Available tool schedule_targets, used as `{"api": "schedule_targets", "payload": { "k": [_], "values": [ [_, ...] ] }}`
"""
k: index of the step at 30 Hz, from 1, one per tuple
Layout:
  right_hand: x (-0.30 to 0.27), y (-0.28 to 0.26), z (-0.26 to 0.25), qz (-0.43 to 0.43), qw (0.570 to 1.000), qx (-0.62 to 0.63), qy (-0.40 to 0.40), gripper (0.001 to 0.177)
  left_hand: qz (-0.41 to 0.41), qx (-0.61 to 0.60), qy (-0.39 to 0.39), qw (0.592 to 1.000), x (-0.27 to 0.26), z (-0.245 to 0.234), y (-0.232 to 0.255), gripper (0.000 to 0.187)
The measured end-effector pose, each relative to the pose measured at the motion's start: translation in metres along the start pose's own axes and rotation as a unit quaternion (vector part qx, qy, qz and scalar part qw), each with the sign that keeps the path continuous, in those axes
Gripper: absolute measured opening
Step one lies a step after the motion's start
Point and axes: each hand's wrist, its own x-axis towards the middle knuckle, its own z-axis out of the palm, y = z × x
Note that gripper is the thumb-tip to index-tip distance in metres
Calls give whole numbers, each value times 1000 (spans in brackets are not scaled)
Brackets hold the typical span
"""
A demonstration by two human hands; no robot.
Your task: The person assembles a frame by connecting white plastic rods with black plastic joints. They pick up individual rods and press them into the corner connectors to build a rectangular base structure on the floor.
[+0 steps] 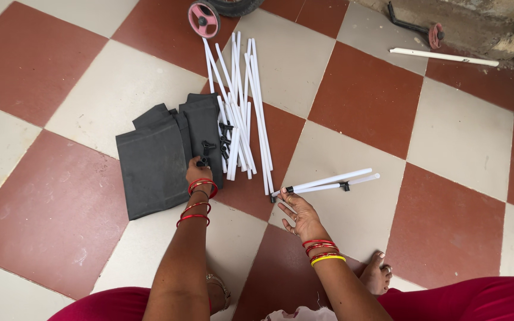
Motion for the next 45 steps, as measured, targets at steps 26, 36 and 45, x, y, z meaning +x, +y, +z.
{"api": "schedule_targets", "payload": {
  "k": [26, 36, 45],
  "values": [
    [-3, 15, 10, -9, 1000, -14, -16, 39, -34, -103, -126, 986, -47, -14, 21, 26],
    [14, 22, 0, -25, 999, 20, -18, 38, 85, -117, -230, 962, -94, -9, 82, 18],
    [42, 34, -6, -40, 995, 86, -28, 25, 171, -69, -382, 906, -181, -3, 118, 14]
  ]
}}
